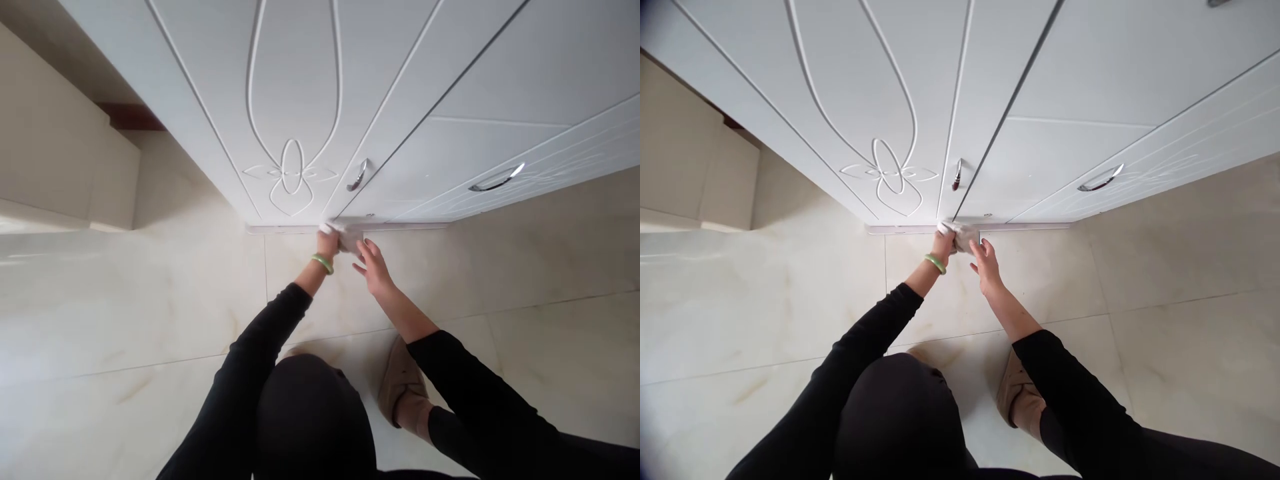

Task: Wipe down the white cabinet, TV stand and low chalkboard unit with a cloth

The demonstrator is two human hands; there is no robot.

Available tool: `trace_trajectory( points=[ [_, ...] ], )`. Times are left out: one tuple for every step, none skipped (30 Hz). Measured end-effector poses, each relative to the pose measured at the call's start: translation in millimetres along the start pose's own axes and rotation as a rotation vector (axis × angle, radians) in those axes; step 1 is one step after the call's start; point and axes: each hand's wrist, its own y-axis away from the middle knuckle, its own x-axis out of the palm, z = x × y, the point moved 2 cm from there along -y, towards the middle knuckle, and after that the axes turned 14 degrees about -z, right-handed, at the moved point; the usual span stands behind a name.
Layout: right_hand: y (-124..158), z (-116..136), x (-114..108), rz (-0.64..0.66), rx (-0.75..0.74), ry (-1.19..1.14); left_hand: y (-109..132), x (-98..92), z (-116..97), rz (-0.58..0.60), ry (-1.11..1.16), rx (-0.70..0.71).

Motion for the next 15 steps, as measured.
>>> trace_trajectory(
  points=[
    [-1.5,1.6,3.3,0.032,0.017,0.029,7.6,-4.5,7.6,0.022,-0.028,-0.007],
    [-2.7,2.3,8.2,0.077,0.036,0.060,15.1,-11.1,13.4,0.045,-0.048,-0.018],
    [-3.7,2.3,14.7,0.126,0.051,0.093,22.2,-19.1,17.2,0.077,-0.050,-0.027],
    [-4.4,1.8,22.5,0.171,0.060,0.128,28.5,-27.9,18.5,0.115,-0.032,-0.033],
    [-5.0,1.1,31.6,0.206,0.068,0.160,33.6,-37.1,17.3,0.153,-0.003,-0.036],
    [-5.5,0.2,41.8,0.227,0.089,0.181,37.3,-46.2,13.5,0.189,0.033,-0.038],
    [-5.9,-0.6,53.1,0.235,0.126,0.190,39.7,-55.2,7.4,0.212,0.068,-0.037],
    [-6.1,-0.8,65.5,0.237,0.176,0.188,40.8,-63.9,-0.6,0.211,0.097,-0.036],
    [-6.2,-0.4,79.1,0.237,0.228,0.177,40.9,-72.4,-9.9,0.183,0.115,-0.033],
    [-6.2,1.1,93.5,0.232,0.268,0.161,40.5,-80.6,-19.7,0.129,0.123,-0.026],
    [-6.3,3.7,108.2,0.222,0.292,0.146,40.1,-88.3,-29.4,0.070,0.132,-0.013],
    [-6.5,7.0,122.5,0.211,0.302,0.132,40.2,-95.4,-38.3,0.016,0.142,0.006],
    [-7.0,10.9,135.7,0.202,0.303,0.121,41.1,-102.0,-45.8,-0.022,0.151,0.027],
    [-8.1,14.9,146.7,0.195,0.311,0.113,43.0,-108.3,-51.5,-0.046,0.160,0.048],
    [-10.2,18.9,154.6,0.193,0.325,0.111,45.7,-114.7,-55.1,-0.063,0.167,0.065]
  ],
)
